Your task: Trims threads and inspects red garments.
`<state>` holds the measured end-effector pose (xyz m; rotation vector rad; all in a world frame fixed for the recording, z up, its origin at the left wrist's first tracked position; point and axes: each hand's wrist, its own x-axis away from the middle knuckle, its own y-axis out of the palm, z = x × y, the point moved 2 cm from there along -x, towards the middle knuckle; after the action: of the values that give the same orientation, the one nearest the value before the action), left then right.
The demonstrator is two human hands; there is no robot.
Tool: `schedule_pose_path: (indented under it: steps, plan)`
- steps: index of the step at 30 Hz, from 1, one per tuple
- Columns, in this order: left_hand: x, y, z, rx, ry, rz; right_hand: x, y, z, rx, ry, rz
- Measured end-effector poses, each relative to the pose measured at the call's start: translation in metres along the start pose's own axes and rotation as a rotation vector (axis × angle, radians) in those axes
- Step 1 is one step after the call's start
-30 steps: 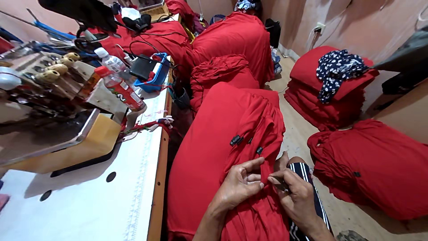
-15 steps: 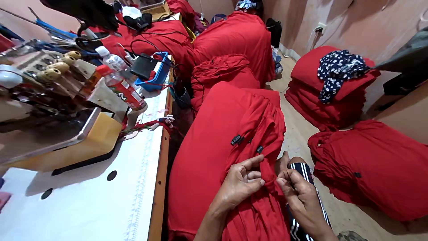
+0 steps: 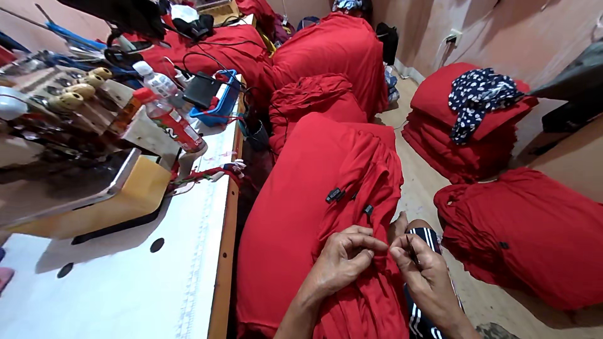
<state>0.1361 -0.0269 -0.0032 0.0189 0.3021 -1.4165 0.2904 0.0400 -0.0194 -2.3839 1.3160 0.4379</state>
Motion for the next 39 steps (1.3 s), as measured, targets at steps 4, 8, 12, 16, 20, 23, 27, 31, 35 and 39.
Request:
schedule_pose_path:
  steps: [4,8,12,16,20,23,27,31,35,39]
  plan:
    - [0.001,0.003,0.002,0.029,-0.059,0.017,-0.002,0.003,-0.003,0.032,-0.058,-0.015]
    - [0.0,0.006,-0.001,-0.002,-0.007,0.031,0.0,0.009,-0.005,0.158,-0.1,-0.03]
    - [0.0,0.005,-0.004,-0.004,0.01,0.03,-0.001,0.009,-0.003,0.158,-0.092,0.007]
    - [0.001,0.001,-0.002,0.018,-0.053,0.012,0.002,-0.005,0.001,0.131,0.068,0.0]
    - [0.0,0.0,-0.002,0.057,-0.047,-0.005,0.008,-0.01,0.008,0.115,0.116,-0.044]
    - [0.0,0.0,-0.002,0.044,-0.059,-0.015,0.008,-0.009,0.009,0.02,0.119,-0.054]
    - [0.0,0.0,-0.001,0.009,-0.083,-0.018,0.013,-0.01,0.013,0.135,0.136,-0.043]
    - [-0.001,0.0,-0.002,-0.003,-0.097,-0.033,0.019,-0.01,0.005,0.349,0.032,-0.016]
    - [-0.001,0.0,-0.002,-0.004,-0.1,-0.04,0.02,-0.011,0.004,0.474,-0.066,0.029]
    - [-0.001,-0.001,-0.003,0.002,-0.097,-0.043,0.021,-0.011,0.006,0.473,-0.129,0.01]
